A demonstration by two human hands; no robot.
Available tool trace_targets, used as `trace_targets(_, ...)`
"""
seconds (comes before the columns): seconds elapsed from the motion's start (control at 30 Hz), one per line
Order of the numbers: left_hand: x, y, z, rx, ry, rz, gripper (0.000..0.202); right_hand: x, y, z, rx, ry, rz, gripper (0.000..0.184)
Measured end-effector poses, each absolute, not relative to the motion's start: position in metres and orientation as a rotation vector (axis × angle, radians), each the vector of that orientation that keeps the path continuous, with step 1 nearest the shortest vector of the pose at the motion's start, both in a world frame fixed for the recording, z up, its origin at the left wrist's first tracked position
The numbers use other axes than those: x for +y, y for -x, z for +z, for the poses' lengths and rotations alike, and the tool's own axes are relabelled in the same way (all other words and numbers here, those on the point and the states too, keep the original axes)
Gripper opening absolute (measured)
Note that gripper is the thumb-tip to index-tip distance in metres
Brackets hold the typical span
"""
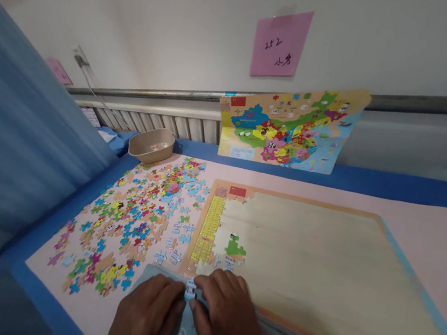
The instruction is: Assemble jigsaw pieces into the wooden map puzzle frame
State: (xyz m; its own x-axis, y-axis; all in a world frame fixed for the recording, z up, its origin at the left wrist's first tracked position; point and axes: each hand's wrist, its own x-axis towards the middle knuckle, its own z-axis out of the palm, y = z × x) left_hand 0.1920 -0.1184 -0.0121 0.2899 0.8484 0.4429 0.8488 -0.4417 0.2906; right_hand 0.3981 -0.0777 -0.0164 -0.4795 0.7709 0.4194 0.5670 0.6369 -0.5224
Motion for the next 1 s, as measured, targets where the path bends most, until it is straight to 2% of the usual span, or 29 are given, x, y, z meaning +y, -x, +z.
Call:
trace_targets(0.2,-0.1143,-0.1959,-0.0075,-1.722,2.539,-0.864,0.016,-0.077,-0.3984,-0.0252,-2.246,1.088,0.49,0.03)
trace_targets(0.57,-0.1105,-0.1941,-0.0086,-1.705,2.564,-0.876,0.015,-0.0745,-0.3986,-0.023,-2.254,1.027,0.406,0.035)
trace_targets(1.0,-0.1103,-0.1959,-0.0106,-1.721,2.562,-0.817,0.016,-0.072,-0.3962,-0.0205,-2.251,0.996,0.354,0.03)
